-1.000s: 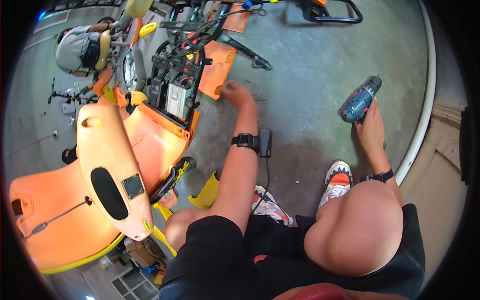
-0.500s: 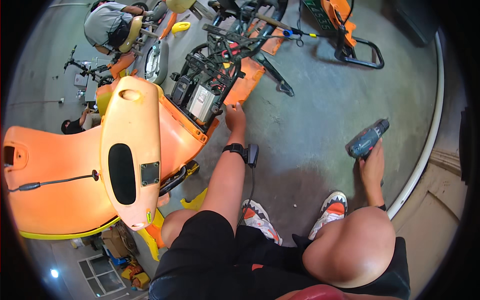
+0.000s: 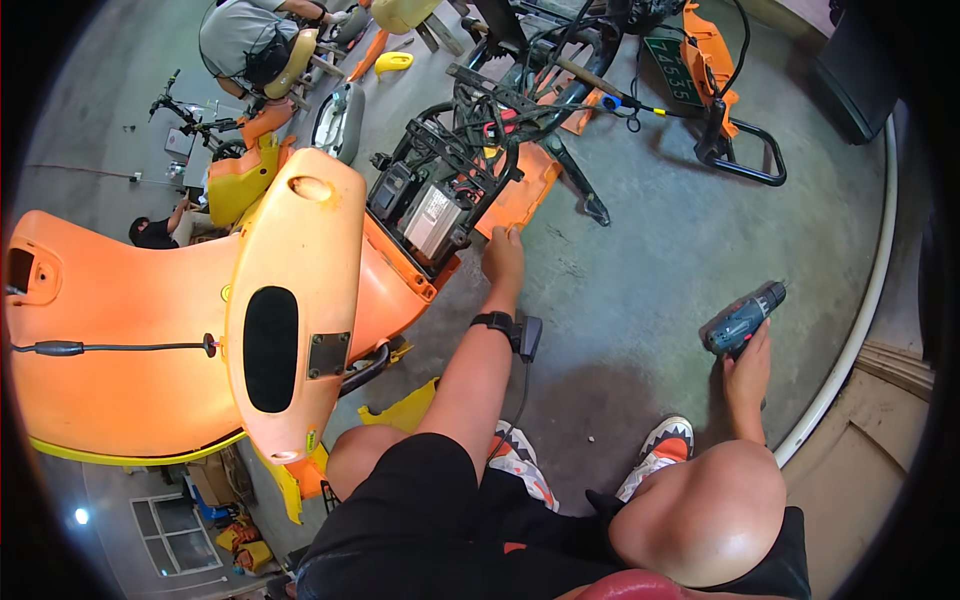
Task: The recorder is using a power drill to fasten or remove screws and plastic fairing components from a motorcycle.
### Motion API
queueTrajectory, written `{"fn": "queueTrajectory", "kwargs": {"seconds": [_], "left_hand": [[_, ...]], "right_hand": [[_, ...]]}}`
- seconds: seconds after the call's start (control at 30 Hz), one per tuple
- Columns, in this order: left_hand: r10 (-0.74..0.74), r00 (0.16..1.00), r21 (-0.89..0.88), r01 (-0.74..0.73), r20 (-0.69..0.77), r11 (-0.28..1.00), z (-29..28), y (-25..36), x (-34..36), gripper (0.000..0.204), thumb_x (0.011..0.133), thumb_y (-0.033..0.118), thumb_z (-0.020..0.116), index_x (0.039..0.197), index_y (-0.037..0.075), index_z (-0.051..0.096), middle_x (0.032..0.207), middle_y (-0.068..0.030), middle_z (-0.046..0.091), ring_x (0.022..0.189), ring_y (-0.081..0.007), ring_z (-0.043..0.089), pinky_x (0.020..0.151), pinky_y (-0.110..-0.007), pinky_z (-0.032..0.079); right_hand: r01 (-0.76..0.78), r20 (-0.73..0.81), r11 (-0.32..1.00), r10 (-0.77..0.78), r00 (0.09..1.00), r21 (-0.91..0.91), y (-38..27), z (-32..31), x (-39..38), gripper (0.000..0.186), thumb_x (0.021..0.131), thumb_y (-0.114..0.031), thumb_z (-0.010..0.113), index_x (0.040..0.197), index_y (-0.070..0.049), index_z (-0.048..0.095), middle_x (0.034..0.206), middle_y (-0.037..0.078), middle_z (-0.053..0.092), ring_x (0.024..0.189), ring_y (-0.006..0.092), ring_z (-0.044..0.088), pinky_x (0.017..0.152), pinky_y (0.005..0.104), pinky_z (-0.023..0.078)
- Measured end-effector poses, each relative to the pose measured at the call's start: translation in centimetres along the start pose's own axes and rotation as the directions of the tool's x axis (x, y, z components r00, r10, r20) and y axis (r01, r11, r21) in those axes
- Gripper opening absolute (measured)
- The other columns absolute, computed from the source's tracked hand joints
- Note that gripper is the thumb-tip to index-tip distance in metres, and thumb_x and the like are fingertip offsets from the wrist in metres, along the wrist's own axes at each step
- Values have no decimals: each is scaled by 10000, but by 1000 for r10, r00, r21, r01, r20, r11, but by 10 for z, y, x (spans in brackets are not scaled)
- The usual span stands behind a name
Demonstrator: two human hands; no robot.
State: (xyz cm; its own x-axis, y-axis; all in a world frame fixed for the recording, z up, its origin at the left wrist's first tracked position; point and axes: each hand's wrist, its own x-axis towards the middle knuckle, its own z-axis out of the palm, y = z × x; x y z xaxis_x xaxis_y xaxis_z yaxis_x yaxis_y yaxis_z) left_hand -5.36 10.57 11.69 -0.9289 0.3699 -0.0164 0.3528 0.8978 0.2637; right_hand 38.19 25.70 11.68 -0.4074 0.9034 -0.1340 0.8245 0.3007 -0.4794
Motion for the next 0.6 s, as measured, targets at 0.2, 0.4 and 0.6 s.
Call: {"fn": "queueTrajectory", "kwargs": {"seconds": [0.2,0.4,0.6], "left_hand": [[-38,996,-132,28,-77,991,15,2,1,347,928,344,524,1006,16,603,955,-218,662,906,-385,637,750,-473,481],[234,836,-18,-279,-496,960,19,-12,99,305,897,242,526,1025,-28,590,1001,-252,647,903,-401,634,770,-452,488],[-471,861,-866,375,194,329,51,-5,37,140,880,177,476,847,47,519,653,-66,491,580,-201,511,523,-314,408]], "right_hand": [[-33,-2,998,33,999,-61,7,-6,-1,964,678,-14,722,1461,40,163,1282,230,461,1094,406,524,898,423,463],[10,-28,999,-11,1000,-33,-1,-2,0,943,676,19,697,1462,31,176,1230,216,476,1078,408,531,894,424,462],[-6,-8,1000,6,1000,-26,-8,-5,0,946,672,15,705,1458,36,180,1233,217,471,1088,404,527,900,423,460]]}}
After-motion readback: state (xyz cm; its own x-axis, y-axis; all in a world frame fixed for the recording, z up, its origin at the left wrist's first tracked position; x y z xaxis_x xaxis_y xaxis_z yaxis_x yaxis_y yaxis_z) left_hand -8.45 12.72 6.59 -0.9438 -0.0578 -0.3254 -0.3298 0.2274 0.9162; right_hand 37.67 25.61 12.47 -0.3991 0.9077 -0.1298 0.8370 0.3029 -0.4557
